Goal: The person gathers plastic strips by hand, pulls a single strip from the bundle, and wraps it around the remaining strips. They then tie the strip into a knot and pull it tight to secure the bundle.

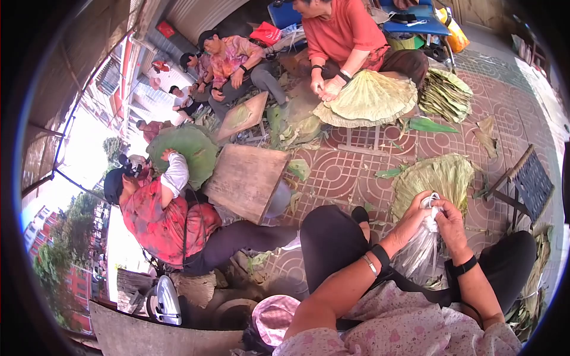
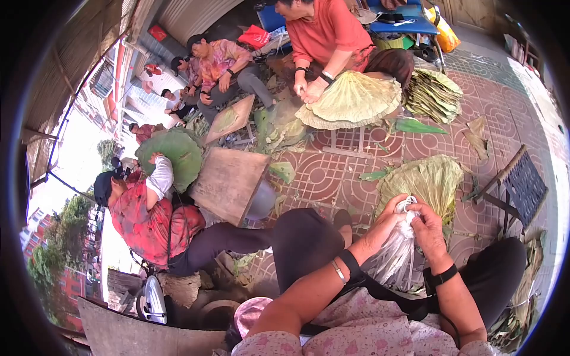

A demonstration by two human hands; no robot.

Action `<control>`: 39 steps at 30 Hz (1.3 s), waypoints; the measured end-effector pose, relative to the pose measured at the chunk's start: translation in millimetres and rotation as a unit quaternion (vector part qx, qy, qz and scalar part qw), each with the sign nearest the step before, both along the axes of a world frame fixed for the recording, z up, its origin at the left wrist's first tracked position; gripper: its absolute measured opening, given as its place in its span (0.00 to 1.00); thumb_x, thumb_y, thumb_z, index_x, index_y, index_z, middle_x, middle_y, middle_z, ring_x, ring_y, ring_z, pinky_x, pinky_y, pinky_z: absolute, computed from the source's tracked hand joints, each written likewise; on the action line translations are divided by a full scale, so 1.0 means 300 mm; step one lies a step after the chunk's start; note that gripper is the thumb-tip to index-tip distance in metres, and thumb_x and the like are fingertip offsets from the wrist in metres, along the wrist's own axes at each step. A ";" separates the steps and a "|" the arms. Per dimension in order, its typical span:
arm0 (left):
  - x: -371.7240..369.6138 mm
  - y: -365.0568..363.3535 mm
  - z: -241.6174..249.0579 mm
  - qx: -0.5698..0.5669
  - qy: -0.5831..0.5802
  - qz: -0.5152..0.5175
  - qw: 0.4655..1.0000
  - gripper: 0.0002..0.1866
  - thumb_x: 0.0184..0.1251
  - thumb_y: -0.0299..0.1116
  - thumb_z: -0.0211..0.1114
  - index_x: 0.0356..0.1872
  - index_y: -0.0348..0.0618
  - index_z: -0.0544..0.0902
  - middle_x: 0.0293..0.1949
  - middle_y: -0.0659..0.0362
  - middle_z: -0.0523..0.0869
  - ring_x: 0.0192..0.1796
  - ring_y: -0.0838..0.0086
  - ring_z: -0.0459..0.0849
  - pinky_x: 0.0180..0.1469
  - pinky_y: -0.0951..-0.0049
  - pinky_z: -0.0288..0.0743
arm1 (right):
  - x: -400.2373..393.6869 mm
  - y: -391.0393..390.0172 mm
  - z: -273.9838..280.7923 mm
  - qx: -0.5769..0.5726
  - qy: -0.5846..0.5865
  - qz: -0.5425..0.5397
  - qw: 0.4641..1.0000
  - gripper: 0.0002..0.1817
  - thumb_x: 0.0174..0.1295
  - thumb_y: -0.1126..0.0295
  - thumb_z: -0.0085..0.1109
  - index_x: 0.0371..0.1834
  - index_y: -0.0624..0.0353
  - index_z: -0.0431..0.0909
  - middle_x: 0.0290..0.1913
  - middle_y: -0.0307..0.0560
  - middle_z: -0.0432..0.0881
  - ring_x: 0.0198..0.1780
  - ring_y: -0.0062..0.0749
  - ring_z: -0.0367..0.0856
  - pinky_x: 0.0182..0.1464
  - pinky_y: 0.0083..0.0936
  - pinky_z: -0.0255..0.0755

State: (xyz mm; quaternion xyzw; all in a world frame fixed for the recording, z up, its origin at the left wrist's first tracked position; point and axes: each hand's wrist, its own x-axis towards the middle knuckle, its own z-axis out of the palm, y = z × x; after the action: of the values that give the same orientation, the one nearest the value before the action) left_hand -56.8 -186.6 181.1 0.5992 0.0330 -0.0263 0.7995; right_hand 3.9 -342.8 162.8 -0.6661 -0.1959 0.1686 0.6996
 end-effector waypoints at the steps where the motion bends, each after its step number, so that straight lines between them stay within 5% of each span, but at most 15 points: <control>1: -0.013 -0.008 0.047 -0.021 -0.019 -0.030 0.999 0.33 0.72 0.38 0.55 0.74 0.42 0.56 0.59 0.52 0.73 0.60 0.72 0.73 0.63 0.72 0.68 | 0.008 -0.003 -0.033 0.016 0.020 0.007 1.000 0.15 0.62 0.86 0.49 0.48 0.62 0.81 0.71 0.52 0.69 0.64 0.31 0.74 0.63 0.24 0.68; 6: -0.016 -0.033 0.024 -0.021 -0.037 -0.052 0.998 0.35 0.62 0.31 0.73 0.67 0.43 0.64 0.52 0.60 0.77 0.54 0.78 0.77 0.55 0.74 0.76 | 0.017 -0.037 -0.019 0.073 0.174 0.042 0.981 0.16 0.59 0.89 0.52 0.46 0.61 0.83 0.74 0.47 0.67 0.64 0.33 0.74 0.65 0.25 0.68; 9: -0.008 -0.028 -0.012 -0.023 -0.010 -0.064 0.998 0.33 0.62 0.31 0.73 0.65 0.42 0.65 0.51 0.59 0.77 0.54 0.78 0.77 0.55 0.74 0.75 | 0.015 -0.044 -0.013 0.083 0.212 0.045 0.973 0.10 0.62 0.83 0.59 0.44 0.60 0.83 0.68 0.41 0.74 0.56 0.26 0.79 0.60 0.26 0.72; 21: -0.031 -0.024 -0.002 0.078 -0.016 -0.091 0.993 0.30 0.59 0.29 0.71 0.62 0.36 0.69 0.50 0.58 0.79 0.53 0.77 0.78 0.56 0.73 0.74 | -0.005 -0.060 0.101 0.039 0.110 0.091 0.989 0.09 0.63 0.81 0.59 0.45 0.64 0.84 0.65 0.45 0.77 0.54 0.27 0.80 0.59 0.26 0.73; 27: -0.010 -0.082 -0.045 0.000 -0.033 -0.047 0.998 0.31 0.59 0.25 0.70 0.64 0.35 0.68 0.51 0.60 0.79 0.53 0.79 0.78 0.54 0.74 0.76 | 0.036 -0.062 0.172 -0.128 0.003 0.146 0.981 0.13 0.57 0.83 0.56 0.44 0.66 0.83 0.61 0.47 0.80 0.52 0.26 0.80 0.56 0.24 0.73; 28: -0.004 -0.082 -0.075 0.003 -0.034 -0.072 0.997 0.34 0.60 0.26 0.70 0.67 0.37 0.66 0.56 0.58 0.77 0.57 0.77 0.76 0.58 0.73 0.75 | 0.032 -0.063 0.197 -0.151 -0.013 0.145 0.978 0.15 0.53 0.83 0.55 0.44 0.68 0.83 0.57 0.49 0.83 0.54 0.32 0.81 0.58 0.27 0.72; 32: -0.034 -0.113 -0.038 0.105 -0.121 -0.006 0.987 0.43 0.62 0.28 0.71 0.75 0.41 0.55 0.68 0.52 0.67 0.67 0.68 0.70 0.66 0.66 0.69 | 0.062 -0.087 0.155 -0.155 -0.081 0.148 0.973 0.15 0.52 0.84 0.55 0.44 0.68 0.83 0.51 0.48 0.84 0.50 0.31 0.82 0.55 0.26 0.73; 37: -0.033 -0.119 -0.060 0.256 -0.181 0.045 0.948 0.39 0.62 0.28 0.70 0.73 0.41 0.61 0.64 0.48 0.73 0.65 0.61 0.75 0.65 0.64 0.70 | 0.072 -0.096 0.197 -0.188 -0.059 0.154 0.968 0.16 0.52 0.84 0.55 0.44 0.67 0.83 0.43 0.45 0.86 0.44 0.28 0.83 0.48 0.24 0.75; 39: -0.034 -0.122 -0.054 0.297 -0.172 0.063 0.937 0.35 0.62 0.28 0.70 0.70 0.40 0.65 0.60 0.47 0.76 0.62 0.60 0.78 0.63 0.65 0.72 | 0.086 -0.107 0.154 -0.156 0.051 0.144 0.976 0.14 0.54 0.84 0.56 0.44 0.66 0.84 0.40 0.42 0.86 0.41 0.25 0.83 0.46 0.22 0.74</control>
State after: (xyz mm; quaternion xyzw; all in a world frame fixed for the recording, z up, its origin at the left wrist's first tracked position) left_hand -67.0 -223.1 164.9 0.8013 -0.0610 0.1386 0.5788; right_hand 29.7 -374.9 208.9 -0.7224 -0.2246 0.3301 0.5645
